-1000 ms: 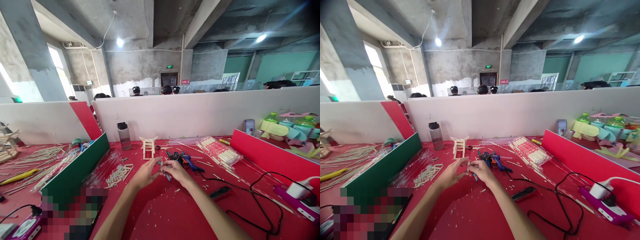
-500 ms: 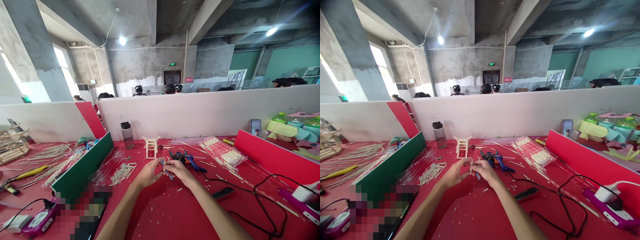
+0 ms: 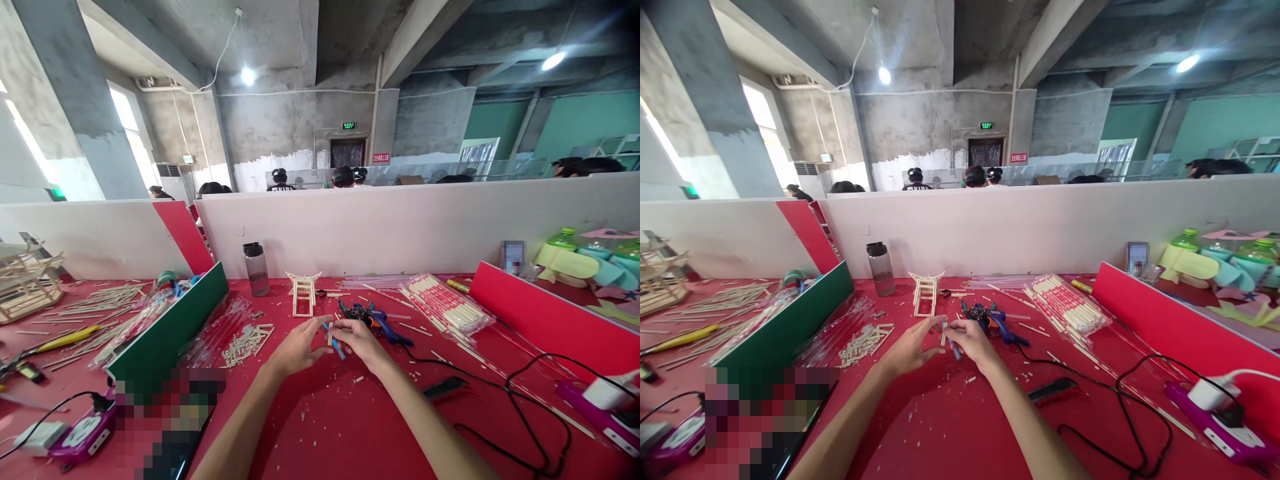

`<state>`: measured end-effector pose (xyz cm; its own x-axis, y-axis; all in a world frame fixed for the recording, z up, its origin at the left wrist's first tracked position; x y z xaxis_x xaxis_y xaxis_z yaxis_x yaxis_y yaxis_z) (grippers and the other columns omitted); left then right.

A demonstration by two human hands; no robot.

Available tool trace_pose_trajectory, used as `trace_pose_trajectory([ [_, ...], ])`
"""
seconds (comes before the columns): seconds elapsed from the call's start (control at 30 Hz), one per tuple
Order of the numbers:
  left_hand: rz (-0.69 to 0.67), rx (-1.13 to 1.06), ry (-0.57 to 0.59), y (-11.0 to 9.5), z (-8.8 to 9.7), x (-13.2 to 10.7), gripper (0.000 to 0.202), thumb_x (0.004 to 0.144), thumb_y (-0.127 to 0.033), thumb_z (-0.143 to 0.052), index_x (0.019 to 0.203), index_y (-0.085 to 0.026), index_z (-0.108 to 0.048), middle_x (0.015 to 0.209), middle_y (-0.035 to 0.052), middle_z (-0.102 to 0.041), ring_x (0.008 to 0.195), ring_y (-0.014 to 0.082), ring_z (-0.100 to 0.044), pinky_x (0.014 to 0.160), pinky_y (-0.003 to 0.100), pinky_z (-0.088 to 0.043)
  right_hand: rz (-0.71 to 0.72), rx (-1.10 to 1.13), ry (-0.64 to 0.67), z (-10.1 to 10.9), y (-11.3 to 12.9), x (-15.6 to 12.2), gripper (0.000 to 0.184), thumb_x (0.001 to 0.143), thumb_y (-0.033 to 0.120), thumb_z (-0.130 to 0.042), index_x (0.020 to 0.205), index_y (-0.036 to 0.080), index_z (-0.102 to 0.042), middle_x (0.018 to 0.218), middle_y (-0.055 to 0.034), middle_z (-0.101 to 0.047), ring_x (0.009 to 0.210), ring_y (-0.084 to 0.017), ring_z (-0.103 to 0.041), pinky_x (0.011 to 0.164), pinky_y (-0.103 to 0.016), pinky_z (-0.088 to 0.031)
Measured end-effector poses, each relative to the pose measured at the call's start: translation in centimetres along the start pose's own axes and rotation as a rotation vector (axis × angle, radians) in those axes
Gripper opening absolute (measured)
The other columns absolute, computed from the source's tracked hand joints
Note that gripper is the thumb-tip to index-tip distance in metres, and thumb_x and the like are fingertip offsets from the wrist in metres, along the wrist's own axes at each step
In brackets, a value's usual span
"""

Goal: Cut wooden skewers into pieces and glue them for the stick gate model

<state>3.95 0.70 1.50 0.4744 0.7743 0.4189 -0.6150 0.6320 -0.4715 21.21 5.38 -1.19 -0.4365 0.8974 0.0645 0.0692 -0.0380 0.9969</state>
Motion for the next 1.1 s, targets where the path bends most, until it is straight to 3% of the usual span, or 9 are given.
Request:
trace_pose_trajectory([
  [0.53,0.02,-0.022,-0.011,0.31,0.16,-0.12,0.057,0.087,-0.04,-0.066,0.137,-0.024,-0.046,0.134,0.0105,-0.059,0.115,0.025,-0.06,0.099,0.039,-0.048,0.018,-0.024,0.033,-0.04,-0.09,-0.15,0.044,0.068,0.055,-0.077,0.078,0.013,-0.069,0.064,-0.0015,-0.064,0.049,-0.009,-0.05,0.043,-0.021,-0.03],
  [0.93,-0.058,0.122,-0.008,0.58,0.44,0.08,0.054,0.086,-0.041,-0.066,0.134,-0.023,-0.047,0.124,0.009,-0.064,0.112,0.0245,-0.06,0.097,0.037,-0.048,0.031,-0.102,0.042,-0.09,-0.56,0.44,0.042,0.071,0.054,-0.073,0.081,0.014,-0.068,0.065,-0.0024,-0.066,0.048,-0.01,-0.052,0.044,-0.021,-0.032],
  [1.1,-0.071,0.169,-0.001,0.65,0.64,0.1,0.053,0.087,-0.043,-0.065,0.132,-0.023,-0.047,0.121,0.0092,-0.065,0.112,0.0256,-0.061,0.096,0.038,-0.048,0.157,-0.27,0.039,0.8,0.27,0.54,0.037,0.079,0.053,-0.065,0.085,0.016,-0.067,0.073,-0.0053,-0.07,0.059,-0.018,-0.062,0.055,-0.027,-0.045],
])
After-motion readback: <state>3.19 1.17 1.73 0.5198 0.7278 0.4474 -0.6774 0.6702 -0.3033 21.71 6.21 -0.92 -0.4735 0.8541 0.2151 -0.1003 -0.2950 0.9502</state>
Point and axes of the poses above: each hand's wrist, its own x-axis towards the middle knuckle, its own z-axis out of the back of the hand, y = z × x, the point moved 2 cm from there along x, towards the middle knuckle
